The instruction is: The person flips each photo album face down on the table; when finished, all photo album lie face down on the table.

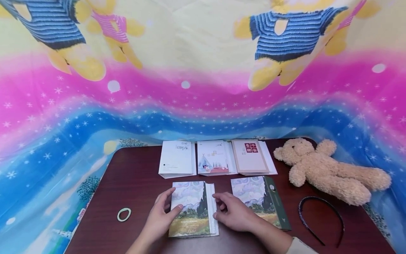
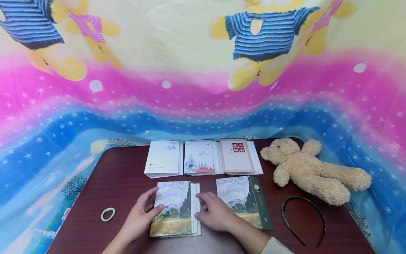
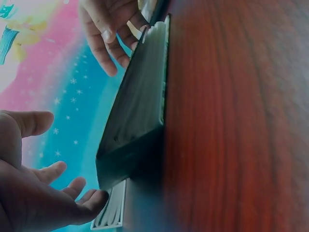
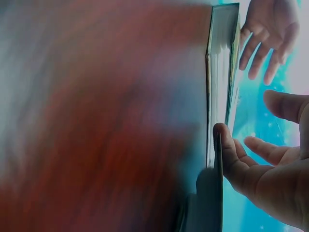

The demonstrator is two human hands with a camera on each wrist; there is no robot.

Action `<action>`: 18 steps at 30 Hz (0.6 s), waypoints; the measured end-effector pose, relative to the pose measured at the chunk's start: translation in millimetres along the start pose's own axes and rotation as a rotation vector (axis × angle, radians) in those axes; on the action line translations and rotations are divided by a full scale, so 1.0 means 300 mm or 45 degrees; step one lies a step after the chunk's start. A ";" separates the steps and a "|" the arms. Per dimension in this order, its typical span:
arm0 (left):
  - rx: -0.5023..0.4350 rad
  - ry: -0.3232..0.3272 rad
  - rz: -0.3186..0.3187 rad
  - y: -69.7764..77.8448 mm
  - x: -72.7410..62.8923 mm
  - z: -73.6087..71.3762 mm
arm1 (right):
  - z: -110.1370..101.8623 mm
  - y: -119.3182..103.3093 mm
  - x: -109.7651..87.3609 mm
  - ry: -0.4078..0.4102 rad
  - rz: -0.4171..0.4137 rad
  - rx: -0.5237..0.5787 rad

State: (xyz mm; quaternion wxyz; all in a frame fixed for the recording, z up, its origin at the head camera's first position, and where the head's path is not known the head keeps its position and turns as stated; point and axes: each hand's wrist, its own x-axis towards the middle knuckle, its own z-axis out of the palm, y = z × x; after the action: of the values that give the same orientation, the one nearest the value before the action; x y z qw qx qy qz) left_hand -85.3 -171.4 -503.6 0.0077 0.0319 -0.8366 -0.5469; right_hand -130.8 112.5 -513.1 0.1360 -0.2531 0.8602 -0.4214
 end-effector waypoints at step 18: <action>-0.053 -0.070 -0.173 -0.059 -0.025 -0.029 | 0.040 -0.033 0.035 -0.090 0.006 -0.122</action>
State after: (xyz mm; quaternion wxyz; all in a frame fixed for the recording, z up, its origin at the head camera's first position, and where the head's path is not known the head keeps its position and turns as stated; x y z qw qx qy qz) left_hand -76.7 -185.9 -516.3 -0.0516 0.0735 -0.8208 -0.5642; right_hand -131.1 93.6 -512.6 0.1550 -0.2721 0.8745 -0.3703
